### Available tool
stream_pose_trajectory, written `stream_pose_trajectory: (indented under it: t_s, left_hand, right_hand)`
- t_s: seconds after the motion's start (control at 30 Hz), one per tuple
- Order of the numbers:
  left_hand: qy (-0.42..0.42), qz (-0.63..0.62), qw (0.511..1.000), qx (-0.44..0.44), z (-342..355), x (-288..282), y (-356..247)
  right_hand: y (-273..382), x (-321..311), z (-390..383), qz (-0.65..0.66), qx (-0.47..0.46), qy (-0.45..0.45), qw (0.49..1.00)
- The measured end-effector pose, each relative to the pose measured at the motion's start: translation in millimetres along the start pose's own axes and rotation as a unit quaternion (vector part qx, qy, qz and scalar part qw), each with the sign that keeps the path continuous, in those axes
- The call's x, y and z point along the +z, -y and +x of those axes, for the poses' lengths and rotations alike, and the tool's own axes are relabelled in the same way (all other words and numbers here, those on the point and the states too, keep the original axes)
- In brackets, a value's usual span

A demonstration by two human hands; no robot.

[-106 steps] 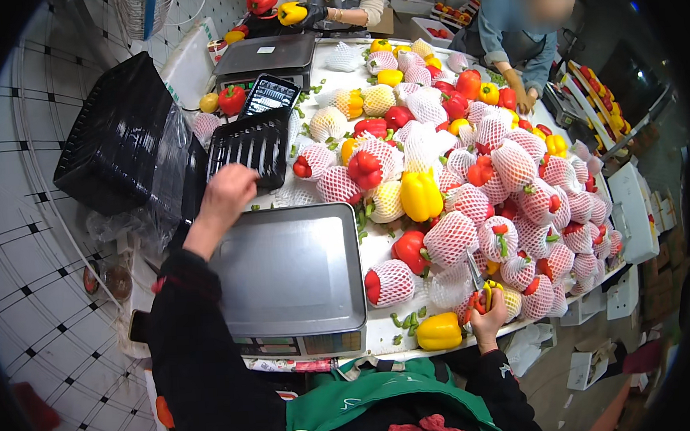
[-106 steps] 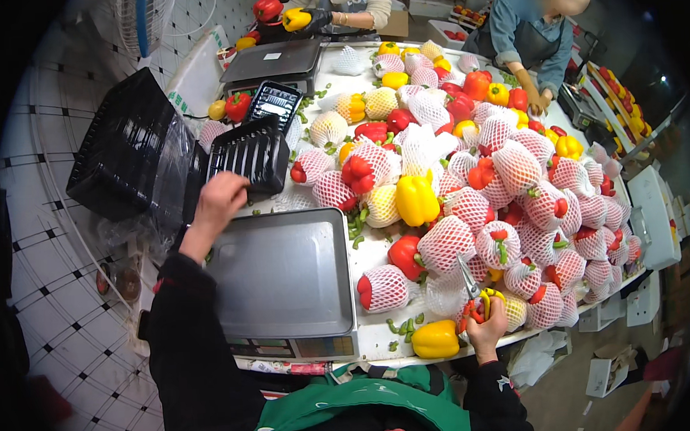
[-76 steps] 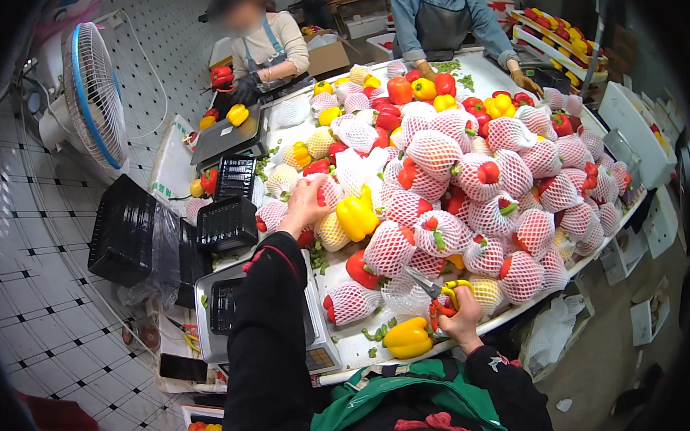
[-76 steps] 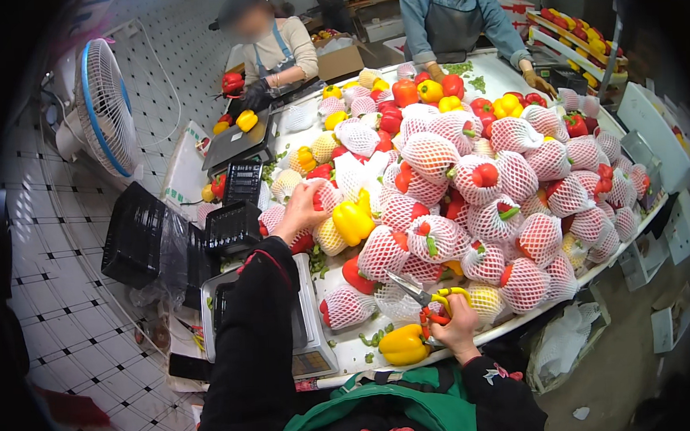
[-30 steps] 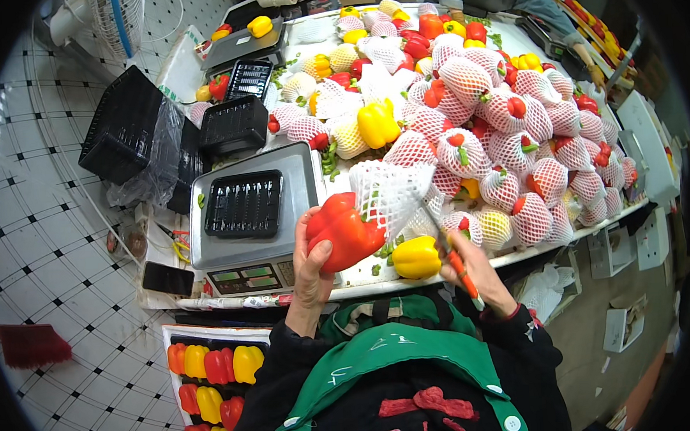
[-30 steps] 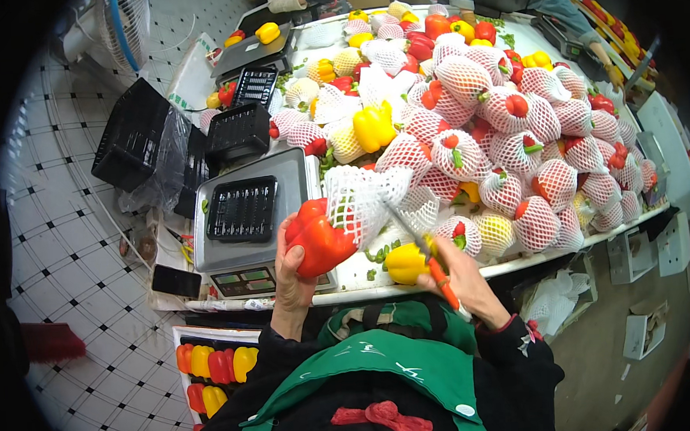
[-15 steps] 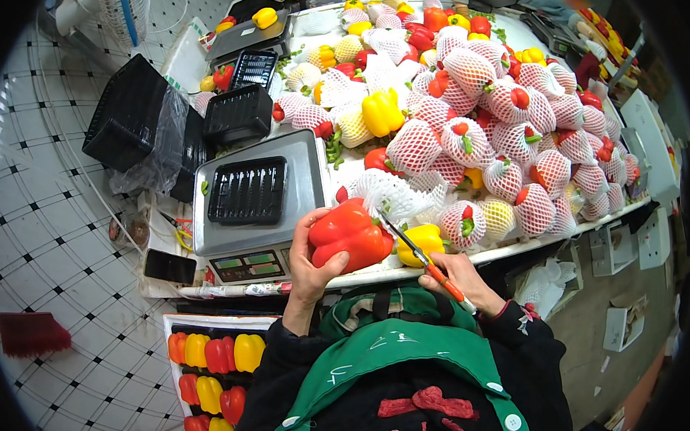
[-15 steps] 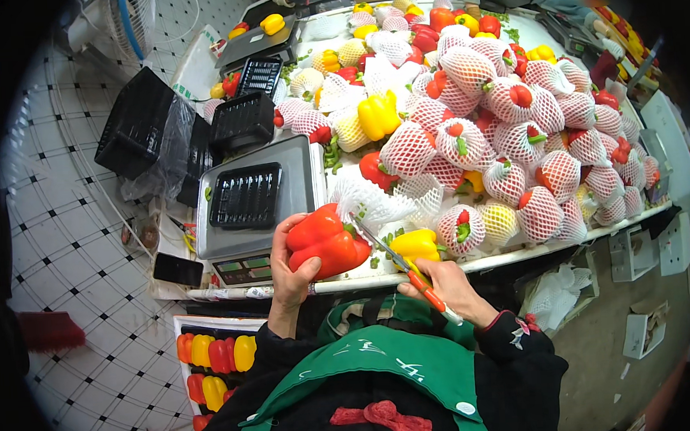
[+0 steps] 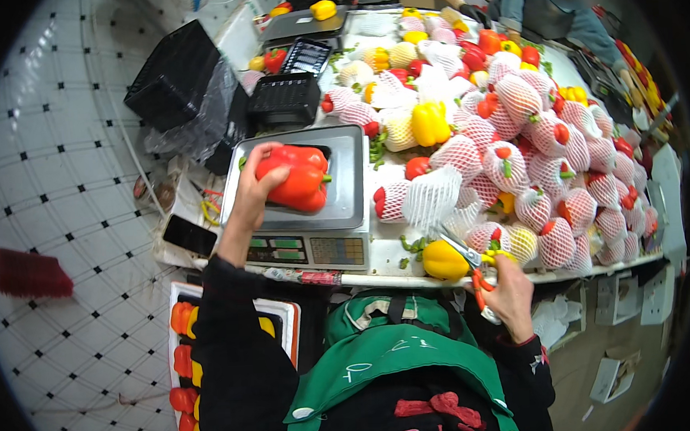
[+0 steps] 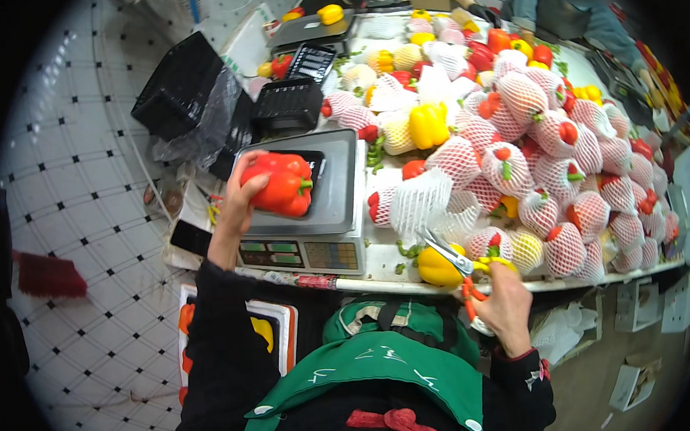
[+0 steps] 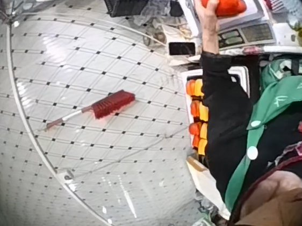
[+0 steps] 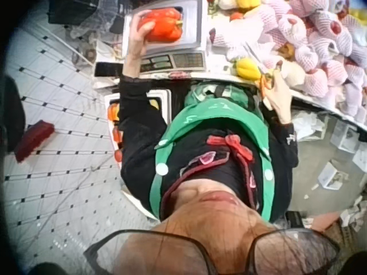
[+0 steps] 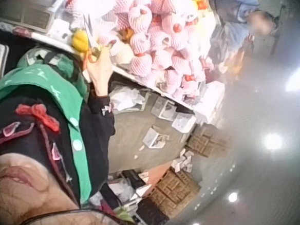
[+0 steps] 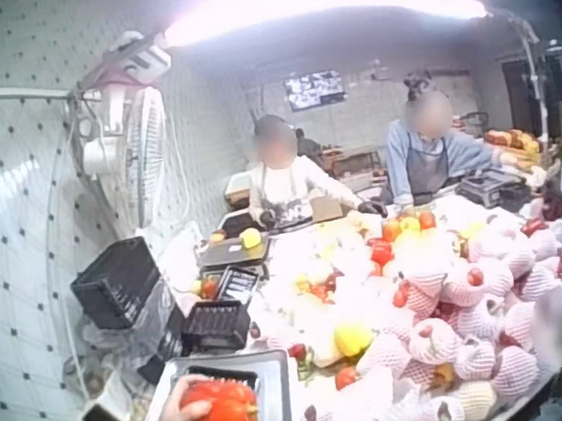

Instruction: The person removes bell peppers from foam netting, trims the stems with scissors, weighs them on a digital scale, and places them into black plastic trays. The person repeats this process for multiple red and yellow peppers, arranging them in the trays.

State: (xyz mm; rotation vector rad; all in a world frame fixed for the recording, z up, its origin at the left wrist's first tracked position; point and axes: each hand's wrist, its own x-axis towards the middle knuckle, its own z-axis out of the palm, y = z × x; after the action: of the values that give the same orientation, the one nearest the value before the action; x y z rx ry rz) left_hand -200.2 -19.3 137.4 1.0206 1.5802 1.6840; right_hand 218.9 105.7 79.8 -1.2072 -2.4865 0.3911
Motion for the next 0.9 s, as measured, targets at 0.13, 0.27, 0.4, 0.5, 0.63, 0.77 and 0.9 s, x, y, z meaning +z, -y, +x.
stream_pose_trajectory:
  t_s: [0.13, 0.27, 0.4, 0.5, 0.63, 0.77, 0.9]
  left_hand:
    - [0.085, 0.176, 0.979, -0.052, 48, -37, 14]
    - [0.174, 0.265, 0.940, -0.129, 70, -51, 32]
    - [0.128, 0.358, 0.923, -0.064, 86, -56, 46]
    - [0.059, 0.433, 0.882, 0.175, 78, 2, 17]
    - [0.211, 0.379, 0.890, 0.141, 67, 101, 38]
    - [0.200, 0.424, 0.880, 0.081, 68, 174, 113]
    - [0.186, 0.458, 0.869, 0.024, 86, 206, 142]
  right_hand:
    - [-21, -7, 5, -0.075, -0.078, -0.081, 0.991]
    - [-25, -25, 7, -0.093, -0.066, -0.025, 0.993]
    - [-41, -50, 7, -0.141, -0.071, -0.012, 0.987]
    - [-46, -68, 9, -0.100, -0.033, -0.028, 0.994]
    - [-58, -52, 13, -0.092, -0.017, -0.083, 0.992]
    - [-70, -33, 15, 0.033, 0.060, -0.063, 0.996]
    - [-74, -6, 2, 0.243, 0.154, -0.009, 0.958]
